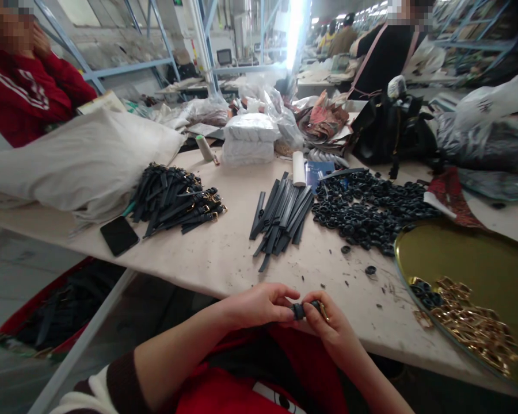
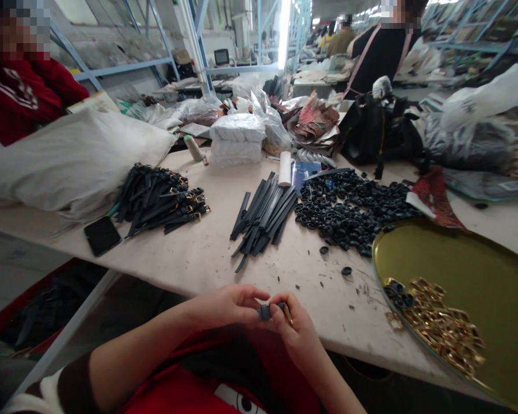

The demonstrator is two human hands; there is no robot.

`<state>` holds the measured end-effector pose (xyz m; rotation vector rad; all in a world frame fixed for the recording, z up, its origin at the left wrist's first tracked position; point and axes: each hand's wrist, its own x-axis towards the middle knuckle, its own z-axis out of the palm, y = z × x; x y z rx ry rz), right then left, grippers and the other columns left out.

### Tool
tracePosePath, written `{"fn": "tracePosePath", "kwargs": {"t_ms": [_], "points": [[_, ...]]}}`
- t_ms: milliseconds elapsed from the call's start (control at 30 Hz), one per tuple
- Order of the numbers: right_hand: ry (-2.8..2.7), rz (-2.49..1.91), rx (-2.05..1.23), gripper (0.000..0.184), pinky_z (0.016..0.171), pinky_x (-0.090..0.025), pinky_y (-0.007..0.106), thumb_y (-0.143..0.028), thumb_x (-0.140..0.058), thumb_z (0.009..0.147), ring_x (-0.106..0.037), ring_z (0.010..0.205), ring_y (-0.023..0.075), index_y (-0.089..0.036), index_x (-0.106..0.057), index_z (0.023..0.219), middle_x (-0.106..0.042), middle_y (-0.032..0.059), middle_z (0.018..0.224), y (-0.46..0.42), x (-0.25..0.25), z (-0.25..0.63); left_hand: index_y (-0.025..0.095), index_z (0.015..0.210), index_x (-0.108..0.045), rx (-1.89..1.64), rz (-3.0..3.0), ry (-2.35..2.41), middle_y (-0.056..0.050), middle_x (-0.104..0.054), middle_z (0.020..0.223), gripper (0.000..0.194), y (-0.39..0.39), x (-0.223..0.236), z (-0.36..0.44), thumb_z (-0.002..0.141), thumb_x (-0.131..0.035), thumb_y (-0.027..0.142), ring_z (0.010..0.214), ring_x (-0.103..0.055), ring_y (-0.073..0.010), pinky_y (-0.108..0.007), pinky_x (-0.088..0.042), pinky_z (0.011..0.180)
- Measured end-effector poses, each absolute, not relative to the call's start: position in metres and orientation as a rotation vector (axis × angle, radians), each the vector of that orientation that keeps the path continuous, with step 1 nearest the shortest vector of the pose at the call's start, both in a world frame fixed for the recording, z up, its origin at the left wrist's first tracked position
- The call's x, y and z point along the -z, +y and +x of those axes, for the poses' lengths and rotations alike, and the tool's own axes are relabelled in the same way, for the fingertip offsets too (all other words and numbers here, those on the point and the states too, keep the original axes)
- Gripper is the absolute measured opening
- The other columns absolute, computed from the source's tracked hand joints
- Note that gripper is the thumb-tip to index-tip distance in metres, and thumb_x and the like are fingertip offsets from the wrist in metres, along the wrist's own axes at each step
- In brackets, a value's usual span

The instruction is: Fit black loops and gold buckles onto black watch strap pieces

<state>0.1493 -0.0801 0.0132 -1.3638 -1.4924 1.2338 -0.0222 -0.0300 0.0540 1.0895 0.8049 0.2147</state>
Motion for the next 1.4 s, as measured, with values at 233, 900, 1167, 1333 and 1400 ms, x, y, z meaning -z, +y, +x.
{"fn": "tracePosePath", "kwargs": {"t_ms": [233, 900, 1167, 1333, 1400], "points": [[-1.581, -1.39, -1.109, 0.019, 0.053, -0.039, 0.026, -0.039, -0.039, 0.086, -0.048, 0.058, 0.0151, -0.022, -0.048, 0.082, -0.051, -0.0017, 0.061, -0.095, -0.014, 0.142, 0.012, 0.065, -0.056, -0.019, 1.134, 0.884, 0.0, -0.058, 0.057, 0.024, -0.039, -0.065, -0.025, 0.076, -0.051, 0.032, 0.045, -0.052, -0.0072, -0.021, -0.042, 0.053], [-1.425, -1.261, -1.245, 0.034, 0.053, -0.044, 0.027, -0.045, -0.028, 0.088, -0.058, 0.059, 0.0175, -0.022, -0.051, 0.1, -0.062, 0.0017, 0.065, -0.097, -0.004, 0.143, 0.016, 0.068, -0.058, 0.152, 1.764, 0.885, 0.0, -0.059, 0.056, 0.028, -0.035, -0.075, -0.012, 0.08, -0.035, 0.025, 0.049, -0.054, -0.0107, -0.019, -0.041, 0.049], [-1.593, -1.462, -0.825, 0.029, 0.059, -0.047, 0.03, -0.045, -0.034, 0.085, -0.059, 0.065, 0.0189, -0.023, -0.053, 0.089, -0.061, 0.0031, 0.073, -0.056, 0.003, 0.169, 0.016, 0.085, -0.064, 0.117, 2.316, 1.119, -0.011, -0.066, 0.078, 0.04, -0.011, -0.07, 0.014, 0.084, -0.032, 0.039, 0.068, -0.06, -0.0223, -0.026, -0.038, 0.052], [-1.734, -1.694, -0.568, 0.031, 0.064, -0.045, 0.038, -0.047, -0.036, 0.084, -0.059, 0.072, 0.0243, -0.022, -0.055, 0.087, -0.063, 0.0061, 0.078, -0.029, 0.009, 0.198, 0.017, 0.084, -0.064, 0.104, 2.476, 1.162, -0.009, -0.064, 0.08, 0.042, 0.038, -0.065, 0.033, 0.083, -0.037, 0.049, 0.076, -0.06, -0.023, -0.027, -0.042, 0.06], [-1.778, -1.72, -0.378, 0.032, 0.071, -0.043, 0.042, -0.048, -0.04, 0.083, -0.057, 0.08, 0.0272, -0.021, -0.057, 0.087, -0.062, 0.0086, 0.085, -0.02, 0.013, 0.209, 0.016, 0.087, -0.062, 0.026, 2.567, 1.351, -0.01, -0.061, 0.086, 0.036, 0.065, -0.065, 0.036, 0.082, -0.044, 0.047, 0.082, -0.059, -0.0231, -0.029, -0.044, 0.067]]}}
